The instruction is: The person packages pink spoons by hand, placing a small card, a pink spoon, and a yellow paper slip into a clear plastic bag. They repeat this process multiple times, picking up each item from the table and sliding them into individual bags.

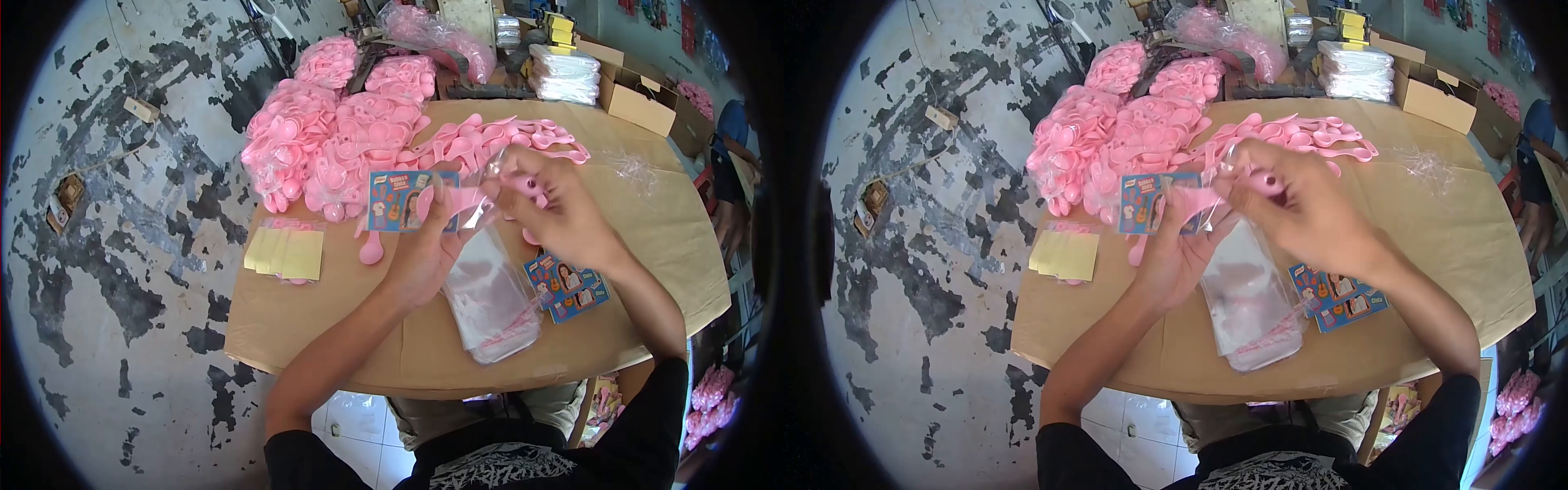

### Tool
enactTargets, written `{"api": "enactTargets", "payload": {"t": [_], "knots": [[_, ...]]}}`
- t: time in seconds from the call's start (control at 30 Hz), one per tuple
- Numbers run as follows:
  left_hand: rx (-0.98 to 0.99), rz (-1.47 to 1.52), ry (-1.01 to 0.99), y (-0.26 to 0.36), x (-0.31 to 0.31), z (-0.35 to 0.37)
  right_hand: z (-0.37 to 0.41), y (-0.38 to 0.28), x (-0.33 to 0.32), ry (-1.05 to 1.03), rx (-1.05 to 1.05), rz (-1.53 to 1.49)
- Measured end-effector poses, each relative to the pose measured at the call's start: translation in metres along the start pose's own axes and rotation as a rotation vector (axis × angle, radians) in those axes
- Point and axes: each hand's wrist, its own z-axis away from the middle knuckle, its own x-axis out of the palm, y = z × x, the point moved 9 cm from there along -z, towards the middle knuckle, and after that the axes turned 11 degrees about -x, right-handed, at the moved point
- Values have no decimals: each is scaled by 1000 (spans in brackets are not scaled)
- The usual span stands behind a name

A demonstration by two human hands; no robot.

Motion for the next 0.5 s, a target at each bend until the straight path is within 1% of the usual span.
{"api": "enactTargets", "payload": {"t": [0.03, 0.07, 0.1, 0.13, 0.17, 0.2, 0.23, 0.27, 0.33, 0.4, 0.43, 0.5], "knots": [[-23, 36, -14, -2, -3, -2, -2, -3, -7, -14, 40, 47], [-45, 71, -30, -2, -5, -5, -8, -18, -23, 72, -73, 118], [-1, 69, -28, 7, -3, -7, -14, -34, -40, 157, -189, 187], [29, 49, 10, 12, -9, -9, -14, -32, -59, 191, -97, 167], [58, 30, 51, 17, -17, -10, -14, -34, -73, 170, -39, 221], [89, 9, 93, 21, -23, -10, -14, -36, -87, 145, 18, 275], [134, -30, 136, 28, -25, -10, -16, -42, -95, 67, 35, 403], [190, -204, 142, 37, -20, -8, -18, -45, -100, -7, 51, 530], [288, -562, 146, 51, 0, -4, -21, -47, -105, -111, 91, 616], [250, -886, 49, 45, 36, 3, -20, -45, -100, -167, 119, 592], [229, -1040, -1, 37, 52, 9, -19, -42, -85, -182, 132, 521], [222, -1078, -19, 17, 75, 9, -16, -42, -58, -263, 130, 488]]}}
